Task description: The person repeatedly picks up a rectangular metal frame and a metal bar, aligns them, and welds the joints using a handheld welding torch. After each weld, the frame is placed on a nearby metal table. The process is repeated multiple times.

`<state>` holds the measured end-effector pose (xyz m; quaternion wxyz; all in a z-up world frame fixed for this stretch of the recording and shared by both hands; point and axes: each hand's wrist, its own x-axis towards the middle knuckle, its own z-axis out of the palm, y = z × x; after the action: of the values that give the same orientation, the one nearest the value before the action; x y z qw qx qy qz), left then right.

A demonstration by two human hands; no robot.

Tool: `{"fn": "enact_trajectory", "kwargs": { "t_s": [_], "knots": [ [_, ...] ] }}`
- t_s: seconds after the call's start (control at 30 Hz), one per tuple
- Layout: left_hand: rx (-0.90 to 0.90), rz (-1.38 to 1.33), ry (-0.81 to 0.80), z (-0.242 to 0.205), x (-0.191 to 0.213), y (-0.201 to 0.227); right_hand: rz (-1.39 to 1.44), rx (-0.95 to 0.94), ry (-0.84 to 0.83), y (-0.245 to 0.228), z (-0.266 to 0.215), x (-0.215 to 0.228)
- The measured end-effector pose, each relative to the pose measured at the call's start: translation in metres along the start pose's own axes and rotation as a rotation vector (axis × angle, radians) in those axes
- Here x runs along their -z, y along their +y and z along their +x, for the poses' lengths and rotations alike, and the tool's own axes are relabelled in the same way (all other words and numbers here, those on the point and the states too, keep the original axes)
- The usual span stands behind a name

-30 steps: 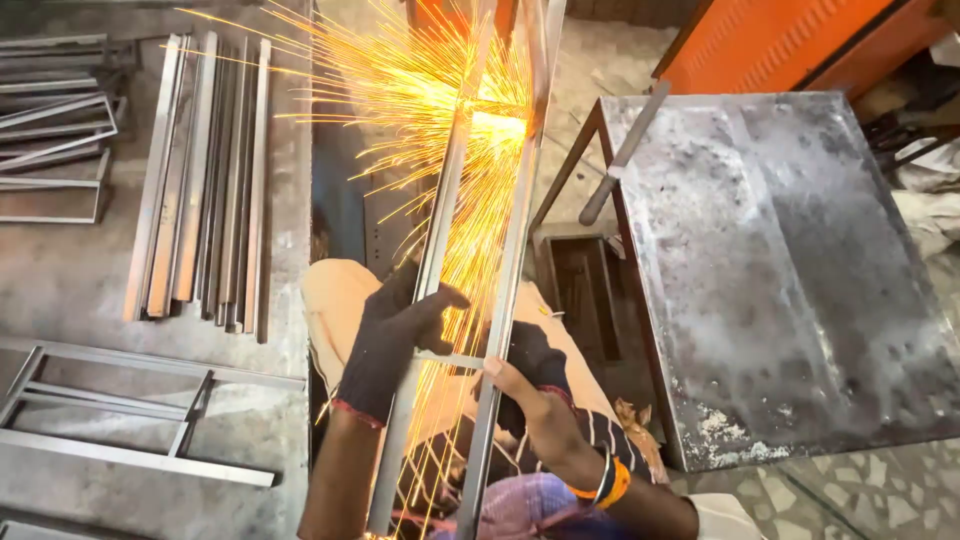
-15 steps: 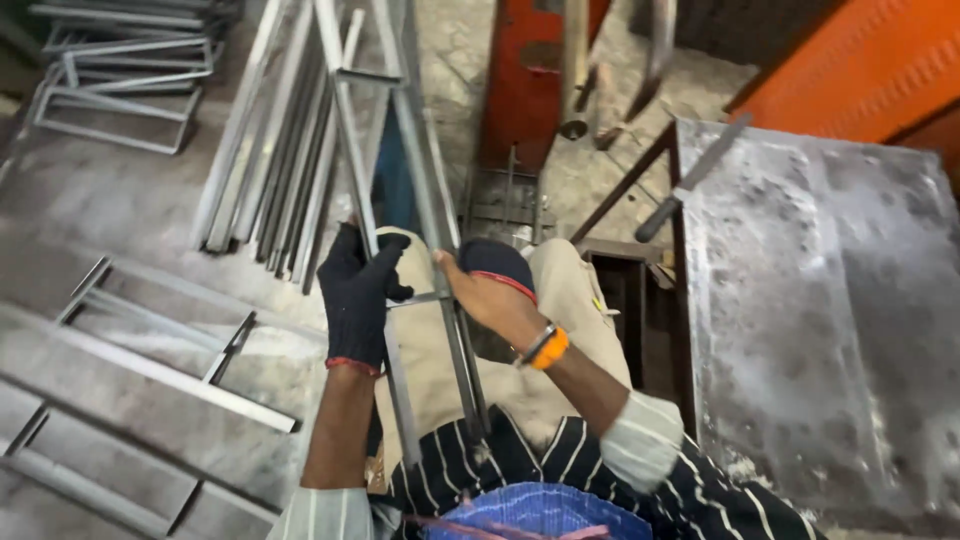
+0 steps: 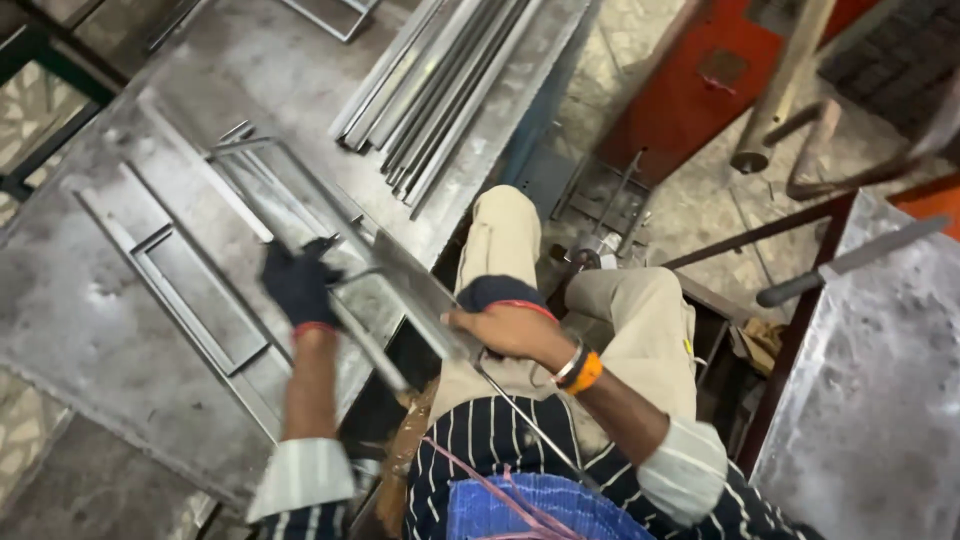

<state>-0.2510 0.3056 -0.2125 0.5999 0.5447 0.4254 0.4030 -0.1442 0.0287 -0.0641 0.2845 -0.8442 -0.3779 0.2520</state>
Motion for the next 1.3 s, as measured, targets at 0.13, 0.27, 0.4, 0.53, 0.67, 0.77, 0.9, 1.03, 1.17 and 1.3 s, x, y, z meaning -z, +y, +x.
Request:
{"fn": "enact_trajectory", "kwargs": {
  "t_s": [0.13,0.27,0.4,0.53,0.67,0.77,0.9,1.03,1.17,1.3],
  "knots": [
    [0.029,-0.127,0.033,0.041,0.087,-0.006,0.551,-0.333,-0.229,0.007,-0.01,0.001],
    [-0.045,0.001,0.033,0.093,0.184,-0.06,0.736,-0.368,-0.115,-0.005,0.0,0.018],
    [-0.305,0.668,0.265,0.114,0.258,-0.135,0.892,-0.352,-0.039,0.026,0.003,0.02],
    [-0.543,1.346,0.592,0.069,0.204,-0.072,1.187,-0.184,0.162,0.032,-0.006,0.045],
    [-0.745,1.026,0.34,0.049,0.12,-0.039,1.344,-0.182,0.205,0.032,-0.01,0.067],
    [-0.721,0.774,-0.01,0.035,0.03,-0.039,1.406,-0.146,0.221,0.055,-0.003,0.058],
    [-0.869,0.842,-0.416,0.012,-0.08,-0.034,1.498,-0.22,0.296,0.084,0.005,0.036],
    [-0.893,1.041,-0.46,0.011,-0.147,-0.031,1.561,-0.415,0.354,0.084,-0.003,0.024],
    [-0.85,1.306,-0.401,0.029,-0.175,-0.072,1.553,-0.467,0.353,0.092,-0.01,0.017],
    [-0.864,1.34,-0.45,0.012,-0.179,-0.082,1.565,-0.468,0.354,0.097,-0.012,0.019]
  ]
}}
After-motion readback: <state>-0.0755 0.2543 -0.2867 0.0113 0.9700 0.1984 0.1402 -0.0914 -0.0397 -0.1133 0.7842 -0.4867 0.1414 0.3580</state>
